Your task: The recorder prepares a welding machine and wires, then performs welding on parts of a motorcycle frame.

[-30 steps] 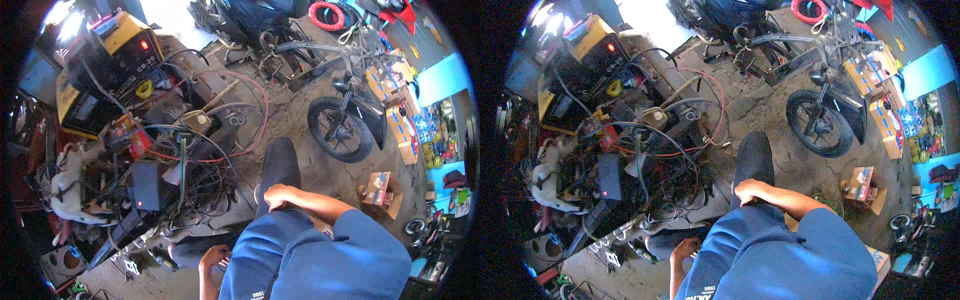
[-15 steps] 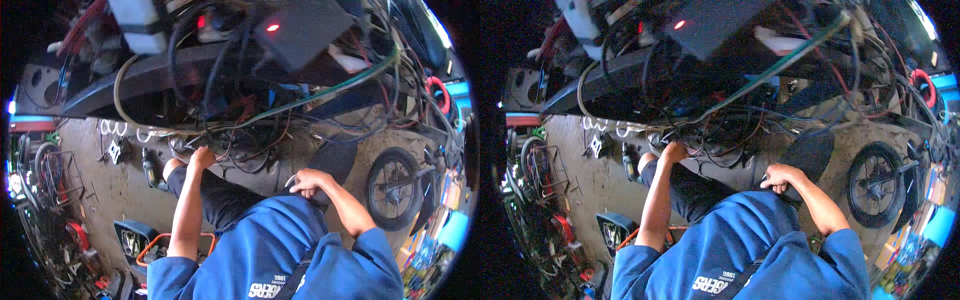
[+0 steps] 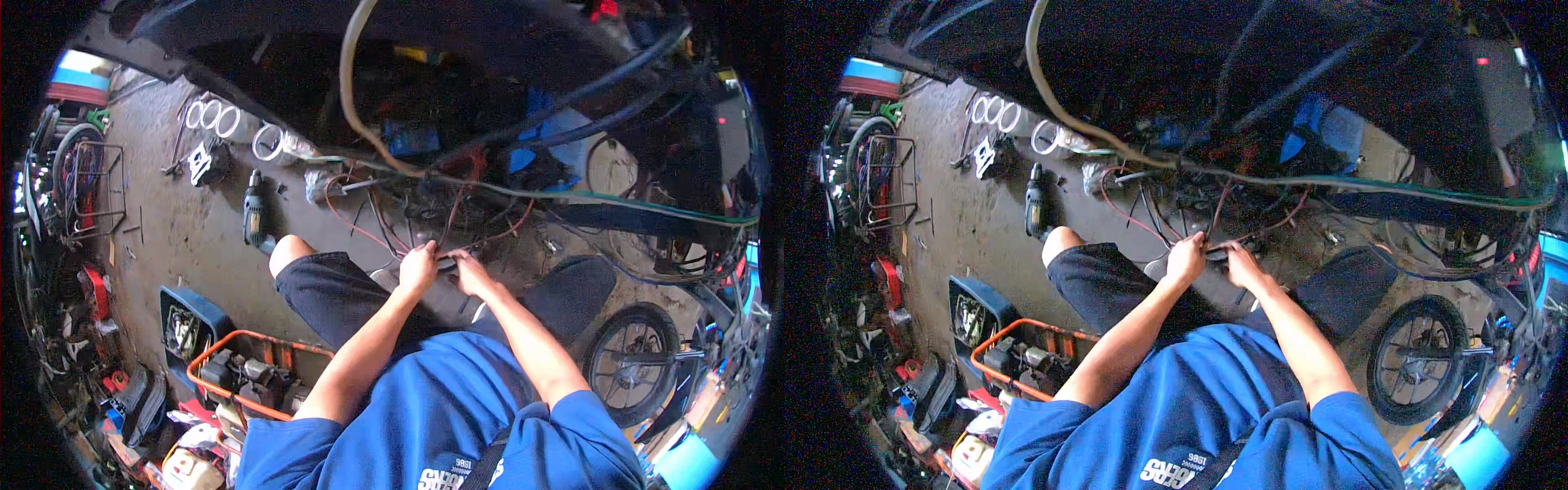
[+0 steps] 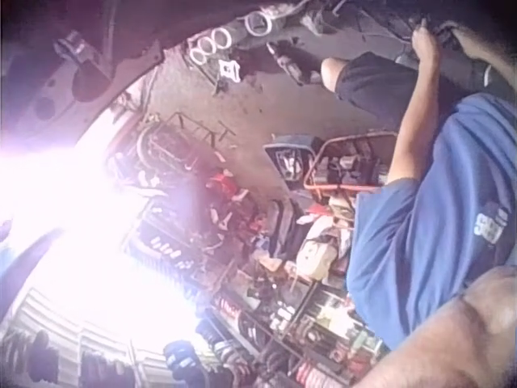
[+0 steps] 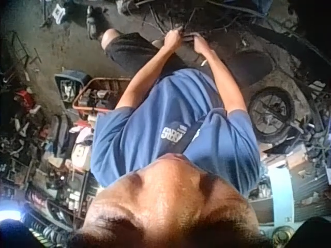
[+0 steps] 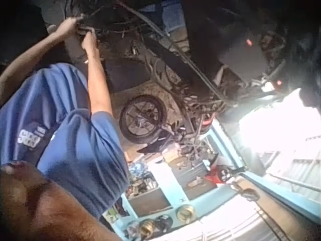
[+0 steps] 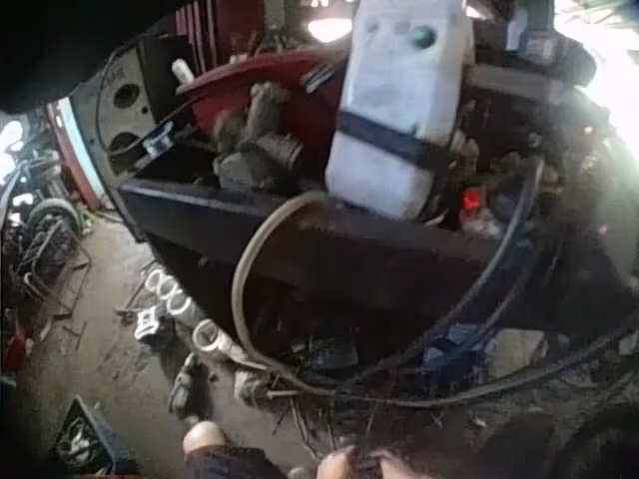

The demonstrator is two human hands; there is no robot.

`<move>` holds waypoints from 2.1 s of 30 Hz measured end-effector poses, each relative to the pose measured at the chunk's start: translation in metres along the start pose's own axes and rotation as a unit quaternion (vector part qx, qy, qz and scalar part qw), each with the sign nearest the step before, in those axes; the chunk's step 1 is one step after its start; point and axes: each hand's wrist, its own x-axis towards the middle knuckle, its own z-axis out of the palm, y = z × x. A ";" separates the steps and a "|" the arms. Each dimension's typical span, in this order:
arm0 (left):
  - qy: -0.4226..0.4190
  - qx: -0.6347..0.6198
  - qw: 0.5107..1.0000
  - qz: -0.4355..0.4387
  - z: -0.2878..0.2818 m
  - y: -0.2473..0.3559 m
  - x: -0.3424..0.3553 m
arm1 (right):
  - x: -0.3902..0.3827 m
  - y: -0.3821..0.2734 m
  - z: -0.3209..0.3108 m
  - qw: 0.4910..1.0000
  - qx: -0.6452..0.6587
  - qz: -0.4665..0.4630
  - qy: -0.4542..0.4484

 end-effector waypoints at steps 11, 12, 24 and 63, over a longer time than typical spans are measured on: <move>0.206 -0.028 0.974 0.093 -0.178 -0.025 0.021 | 0.011 -0.021 0.023 0.993 -0.099 -0.055 -0.033; 0.227 0.010 0.969 0.093 -0.203 -0.037 0.023 | 0.010 -0.021 0.025 0.991 -0.135 -0.012 -0.011; 0.448 0.076 0.890 -0.043 -0.233 -0.100 0.030 | 0.003 0.008 0.049 0.974 -0.149 0.067 -0.159; 0.156 -0.453 0.863 0.160 -0.120 0.010 0.075 | -0.108 -0.062 -0.062 0.792 0.573 0.077 0.198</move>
